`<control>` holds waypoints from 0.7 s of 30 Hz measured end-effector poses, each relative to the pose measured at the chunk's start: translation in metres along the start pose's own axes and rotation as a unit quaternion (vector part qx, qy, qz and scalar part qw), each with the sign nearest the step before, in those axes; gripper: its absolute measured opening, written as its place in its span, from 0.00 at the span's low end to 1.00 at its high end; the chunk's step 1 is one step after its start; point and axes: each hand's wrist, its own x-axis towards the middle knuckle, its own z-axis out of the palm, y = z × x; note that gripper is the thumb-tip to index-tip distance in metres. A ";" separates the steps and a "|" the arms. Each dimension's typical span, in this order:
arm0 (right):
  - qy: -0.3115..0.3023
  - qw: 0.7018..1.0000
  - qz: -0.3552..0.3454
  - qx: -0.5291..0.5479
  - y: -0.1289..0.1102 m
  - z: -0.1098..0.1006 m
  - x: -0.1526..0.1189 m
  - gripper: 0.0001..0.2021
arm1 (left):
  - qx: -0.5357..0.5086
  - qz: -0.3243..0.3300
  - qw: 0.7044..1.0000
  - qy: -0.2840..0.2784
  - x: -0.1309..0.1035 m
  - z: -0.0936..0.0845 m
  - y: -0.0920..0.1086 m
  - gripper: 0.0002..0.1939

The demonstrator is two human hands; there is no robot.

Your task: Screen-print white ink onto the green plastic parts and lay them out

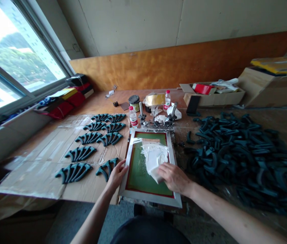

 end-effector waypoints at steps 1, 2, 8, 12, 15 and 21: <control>-0.015 0.999 0.025 0.014 0.005 -0.005 0.006 0.11 | 0.000 -0.003 1.000 0.003 0.000 0.000 0.001 0.34; -0.021 0.998 0.055 0.021 0.011 -0.010 0.017 0.09 | -0.001 -0.006 1.000 0.004 -0.001 -0.001 0.004 0.35; 0.018 0.974 0.224 -0.034 0.067 -0.052 0.089 0.29 | -0.041 -0.020 0.999 -0.009 -0.020 -0.014 0.066 0.38; 0.159 0.932 0.321 -0.064 0.103 -0.079 0.068 0.23 | -0.066 0.029 0.997 0.036 -0.022 -0.022 0.133 0.30; 0.170 0.913 0.364 -0.064 0.103 -0.062 0.027 0.21 | -0.153 0.115 0.981 0.042 -0.003 -0.018 0.179 0.29; -0.018 0.953 0.296 -0.065 0.042 0.026 -0.011 0.13 | -0.249 0.193 0.948 0.054 0.032 -0.001 0.219 0.25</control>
